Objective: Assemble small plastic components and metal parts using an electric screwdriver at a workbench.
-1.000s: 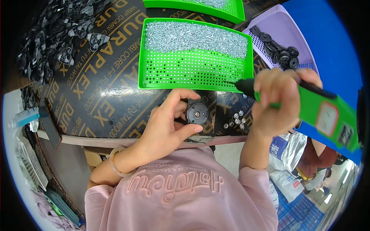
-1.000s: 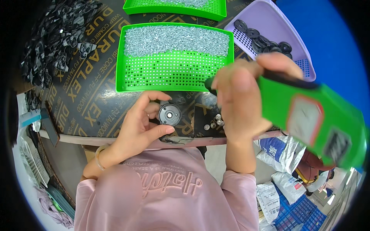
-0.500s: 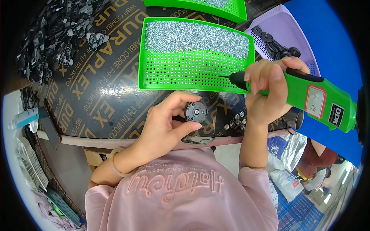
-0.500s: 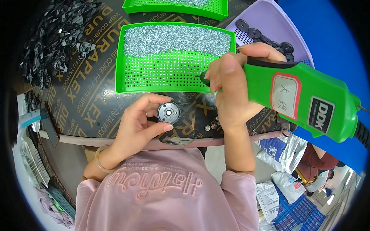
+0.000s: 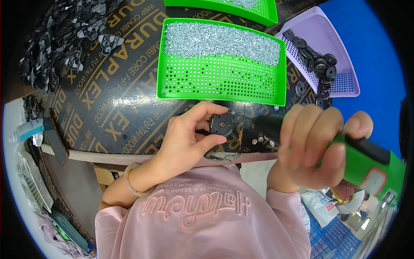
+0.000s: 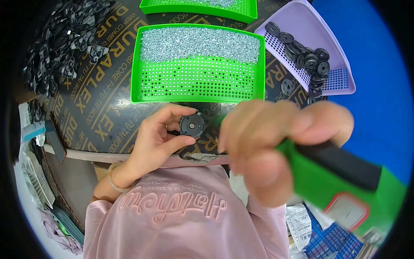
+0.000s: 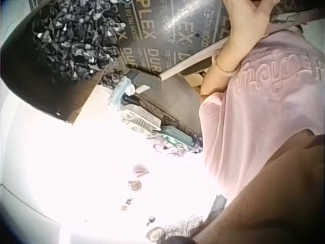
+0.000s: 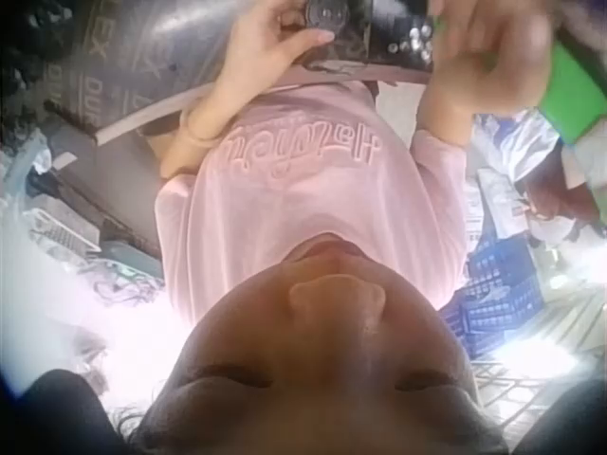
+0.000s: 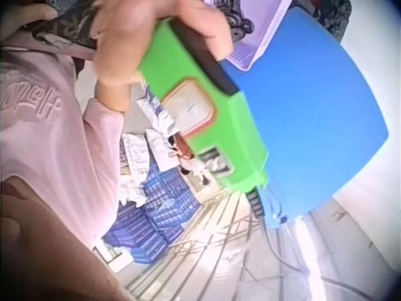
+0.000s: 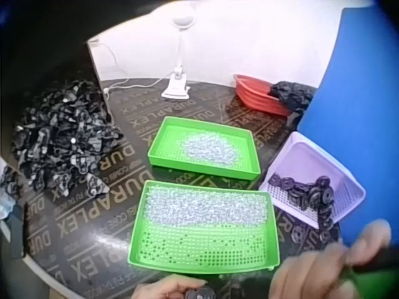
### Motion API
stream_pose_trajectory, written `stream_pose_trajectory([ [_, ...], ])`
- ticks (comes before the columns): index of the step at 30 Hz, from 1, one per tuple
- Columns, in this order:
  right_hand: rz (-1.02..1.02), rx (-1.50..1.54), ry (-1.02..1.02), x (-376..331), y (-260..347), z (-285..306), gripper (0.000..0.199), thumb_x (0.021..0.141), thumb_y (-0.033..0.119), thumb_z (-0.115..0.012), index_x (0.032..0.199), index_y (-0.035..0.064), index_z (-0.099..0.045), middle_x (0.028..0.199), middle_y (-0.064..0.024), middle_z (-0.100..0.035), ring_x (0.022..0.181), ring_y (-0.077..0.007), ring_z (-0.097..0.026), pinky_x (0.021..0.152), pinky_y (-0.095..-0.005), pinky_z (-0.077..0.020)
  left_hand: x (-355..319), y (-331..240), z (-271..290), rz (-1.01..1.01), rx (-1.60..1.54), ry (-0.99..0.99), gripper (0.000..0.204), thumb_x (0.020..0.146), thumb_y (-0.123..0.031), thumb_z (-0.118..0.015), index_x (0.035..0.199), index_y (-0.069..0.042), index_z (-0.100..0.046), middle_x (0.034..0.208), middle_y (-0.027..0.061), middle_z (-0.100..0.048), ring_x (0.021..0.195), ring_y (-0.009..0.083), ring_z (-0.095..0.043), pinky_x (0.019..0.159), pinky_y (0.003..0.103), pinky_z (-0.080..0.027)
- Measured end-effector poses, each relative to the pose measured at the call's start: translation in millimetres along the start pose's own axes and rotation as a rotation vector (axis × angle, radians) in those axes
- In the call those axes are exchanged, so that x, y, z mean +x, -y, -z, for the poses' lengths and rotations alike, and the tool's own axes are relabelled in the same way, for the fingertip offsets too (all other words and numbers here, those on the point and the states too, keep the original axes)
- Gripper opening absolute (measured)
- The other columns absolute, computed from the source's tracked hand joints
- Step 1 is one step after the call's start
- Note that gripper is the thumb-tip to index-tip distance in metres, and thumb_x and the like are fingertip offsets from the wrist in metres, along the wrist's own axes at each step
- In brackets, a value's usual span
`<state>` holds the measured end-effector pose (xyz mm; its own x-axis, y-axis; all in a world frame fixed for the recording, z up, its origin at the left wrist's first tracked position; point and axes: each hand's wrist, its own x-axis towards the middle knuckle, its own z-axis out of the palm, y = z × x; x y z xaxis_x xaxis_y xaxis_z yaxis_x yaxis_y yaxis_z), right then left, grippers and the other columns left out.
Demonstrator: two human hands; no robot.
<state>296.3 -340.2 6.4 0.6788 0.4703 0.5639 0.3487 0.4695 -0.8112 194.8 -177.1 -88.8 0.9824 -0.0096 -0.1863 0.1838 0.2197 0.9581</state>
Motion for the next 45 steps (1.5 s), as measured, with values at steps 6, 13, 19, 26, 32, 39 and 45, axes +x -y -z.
stream_pose_trajectory([
  [6, -0.149, -0.045, -0.06, -6, 2, -17, 0.034, 0.098, 0.021, -0.065, 0.12, 0.0119, -0.042, 0.065, -0.0023, -0.052, 0.051, -0.0146, -0.05, 0.054, -0.0315, -0.0445, 0, -2, -1, -0.009, -0.016, 0.001, 0.047, 0.079, 0.012, -0.071, 0.123, 0.001, -0.058, 0.09, 0.0076, -0.067, 0.081, 0.0118, -0.068, 0.072, 0.026, -0.054],
  [13, -0.182, -0.024, -0.118, -8, -6, -25, 0.033, 0.098, 0.022, -0.066, 0.118, 0.0132, -0.041, 0.066, -0.0024, -0.052, 0.051, -0.0147, -0.05, 0.055, -0.0324, -0.0445, 0, -2, 0, 0.002, 0.011, -0.001, 0.047, 0.078, 0.012, -0.072, 0.123, 0.001, -0.058, 0.089, 0.0085, -0.066, 0.08, 0.0129, -0.068, 0.071, 0.026, -0.054],
  [19, -0.17, -0.033, -0.107, -8, -6, -24, 0.031, 0.098, 0.019, -0.066, 0.116, 0.0131, -0.041, 0.066, -0.0029, -0.052, 0.051, -0.0151, -0.05, 0.055, -0.0327, -0.0446, 0, -5, -4, 0.018, -0.035, -0.014, 0.047, 0.078, 0.011, -0.072, 0.122, 0.001, -0.059, 0.09, 0.01, -0.067, 0.079, 0.015, -0.068, 0.072, 0.028, -0.055],
  [26, -0.183, 0.018, -0.106, -11, -5, -22, 0.029, 0.096, 0.015, -0.068, 0.11, 0.0113, -0.043, 0.066, -0.0045, -0.054, 0.05, -0.0165, -0.052, 0.054, -0.0337, -0.0447, -1, -5, -4, -0.003, 0.028, 0.003, 0.045, 0.08, 0.009, -0.072, 0.122, 0.001, -0.059, 0.088, 0.0124, -0.067, 0.077, 0.0167, -0.068, 0.07, 0.029, -0.056],
  [32, 0.01, 0.111, -0.04, -15, -25, -16, 0.044, 0.079, -0.016, -0.067, 0.111, 0.002, -0.044, 0.07, -0.0102, -0.058, 0.053, -0.0186, -0.054, 0.05, -0.0335, -0.0489, -1, -7, -2, 0.009, 0.061, 0.005, 0.046, 0.079, 0.009, -0.073, 0.122, 0.0, -0.06, 0.086, 0.0127, -0.067, 0.076, 0.017, -0.068, 0.067, 0.03, -0.055],
  [39, -0.08, 0.054, 0.038, 6, -3, -4, 0.029, 0.098, 0.018, -0.061, 0.121, 0.0109, -0.044, 0.069, -0.002, -0.053, 0.057, -0.0141, -0.05, 0.057, -0.0308, -0.0433, -5, -3, 5, 0.016, -0.004, 0.0, 0.047, 0.079, 0.009, -0.072, 0.123, 0.001, -0.058, 0.095, 0.0099, -0.069, 0.082, 0.0149, -0.07, 0.071, 0.027, -0.055],
  [45, 0.004, -0.275, -0.263, 16, -53, -10, 0.028, 0.092, 0.003, -0.055, 0.117, 0.005, -0.043, 0.06, -0.0024, -0.044, 0.045, -0.0134, -0.041, 0.047, -0.033, -0.04, -8, -14, 12, 0.136, 0.017, 0.026, 0.053, 0.082, 0.013, -0.071, 0.13, 0.003, -0.051, 0.11, 0.0081, -0.065, 0.095, 0.0121, -0.064, 0.082, 0.026, -0.053],
])
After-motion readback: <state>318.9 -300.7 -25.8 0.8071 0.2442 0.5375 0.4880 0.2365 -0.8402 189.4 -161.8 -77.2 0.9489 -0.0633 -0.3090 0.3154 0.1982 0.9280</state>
